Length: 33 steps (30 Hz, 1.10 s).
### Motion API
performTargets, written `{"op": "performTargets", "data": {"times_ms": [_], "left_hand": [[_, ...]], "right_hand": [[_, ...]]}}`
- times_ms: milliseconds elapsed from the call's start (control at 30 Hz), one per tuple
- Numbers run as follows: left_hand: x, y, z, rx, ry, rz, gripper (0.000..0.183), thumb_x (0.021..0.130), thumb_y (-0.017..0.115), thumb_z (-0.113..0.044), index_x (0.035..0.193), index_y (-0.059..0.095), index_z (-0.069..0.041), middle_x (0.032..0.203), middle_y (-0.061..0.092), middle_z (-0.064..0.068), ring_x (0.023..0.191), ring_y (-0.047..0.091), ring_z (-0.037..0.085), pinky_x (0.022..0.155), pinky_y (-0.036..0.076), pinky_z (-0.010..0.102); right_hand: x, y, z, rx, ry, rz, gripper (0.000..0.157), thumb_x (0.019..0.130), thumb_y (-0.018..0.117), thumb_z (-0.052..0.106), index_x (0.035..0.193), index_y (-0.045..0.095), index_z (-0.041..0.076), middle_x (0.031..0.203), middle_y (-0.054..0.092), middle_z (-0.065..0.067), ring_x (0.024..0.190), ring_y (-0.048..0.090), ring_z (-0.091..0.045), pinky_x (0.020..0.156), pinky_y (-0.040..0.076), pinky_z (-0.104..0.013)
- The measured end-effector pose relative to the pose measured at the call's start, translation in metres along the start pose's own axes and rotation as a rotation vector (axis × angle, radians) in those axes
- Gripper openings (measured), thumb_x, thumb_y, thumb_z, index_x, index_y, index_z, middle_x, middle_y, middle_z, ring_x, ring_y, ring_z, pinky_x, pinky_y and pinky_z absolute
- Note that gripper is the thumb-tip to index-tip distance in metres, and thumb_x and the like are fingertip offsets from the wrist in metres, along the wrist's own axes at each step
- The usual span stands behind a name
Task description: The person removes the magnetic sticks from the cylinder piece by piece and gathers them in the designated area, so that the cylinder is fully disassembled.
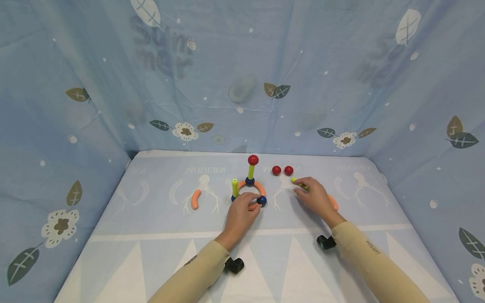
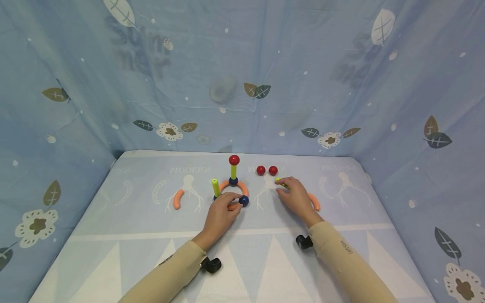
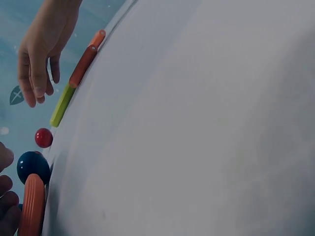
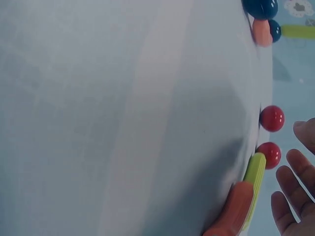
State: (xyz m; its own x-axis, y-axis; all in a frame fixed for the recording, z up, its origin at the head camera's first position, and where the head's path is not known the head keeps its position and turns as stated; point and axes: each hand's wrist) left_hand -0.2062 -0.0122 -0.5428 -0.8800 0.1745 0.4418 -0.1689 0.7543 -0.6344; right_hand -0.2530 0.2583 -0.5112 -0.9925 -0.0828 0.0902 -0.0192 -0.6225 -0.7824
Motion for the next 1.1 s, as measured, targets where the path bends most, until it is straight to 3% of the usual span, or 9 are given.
{"op": "performTargets", "data": {"times_ms": [300, 533, 767, 1100], "left_hand": [[-0.006, -0.007, 0.001, 0.000, 0.027, -0.026, 0.023, 0.088, 0.081, -0.016, 0.110, 0.076, -0.012, 0.107, 0.072, 0.000, 0.102, 0.067, 0.017, 0.090, 0.054, 0.036], [-0.013, -0.014, 0.005, -0.014, 0.032, -0.051, 0.022, 0.087, 0.082, -0.018, 0.107, 0.077, -0.012, 0.100, 0.073, 0.001, 0.093, 0.067, 0.017, 0.083, 0.055, 0.037], [-0.021, -0.023, 0.012, -0.010, 0.001, -0.041, 0.019, 0.087, 0.082, -0.018, 0.105, 0.077, -0.013, 0.096, 0.073, -0.002, 0.093, 0.065, 0.014, 0.086, 0.055, 0.035], [-0.025, -0.042, 0.026, -0.030, -0.083, -0.082, 0.014, 0.087, 0.082, -0.016, 0.098, 0.075, -0.013, 0.094, 0.068, -0.003, 0.087, 0.066, 0.013, 0.076, 0.056, 0.032]], "right_hand": [[-0.009, 0.010, 0.013, -0.001, -0.137, -0.021, 0.025, 0.092, 0.076, 0.014, 0.117, 0.074, 0.009, 0.115, 0.069, -0.008, 0.103, 0.062, -0.026, 0.093, 0.051, -0.049], [-0.015, 0.019, 0.023, 0.014, -0.144, 0.022, 0.026, 0.092, 0.076, 0.015, 0.118, 0.073, 0.011, 0.113, 0.070, -0.004, 0.103, 0.064, -0.023, 0.093, 0.054, -0.047], [-0.021, 0.029, 0.037, 0.008, -0.173, 0.050, 0.026, 0.092, 0.076, 0.016, 0.119, 0.073, 0.014, 0.111, 0.070, -0.001, 0.105, 0.065, -0.021, 0.095, 0.053, -0.049], [-0.027, 0.049, 0.055, 0.054, -0.224, 0.082, 0.027, 0.091, 0.077, 0.015, 0.118, 0.073, 0.015, 0.111, 0.070, 0.001, 0.108, 0.063, -0.020, 0.096, 0.052, -0.046]]}}
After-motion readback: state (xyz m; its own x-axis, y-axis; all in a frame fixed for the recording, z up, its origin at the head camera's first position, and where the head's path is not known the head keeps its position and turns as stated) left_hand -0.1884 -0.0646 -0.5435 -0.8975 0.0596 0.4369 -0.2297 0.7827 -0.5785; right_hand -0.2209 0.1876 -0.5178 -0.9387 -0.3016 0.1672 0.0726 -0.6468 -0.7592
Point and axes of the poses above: each hand's wrist, its own x-axis towards the middle knuckle, its own y-axis out of the palm, z = x × y
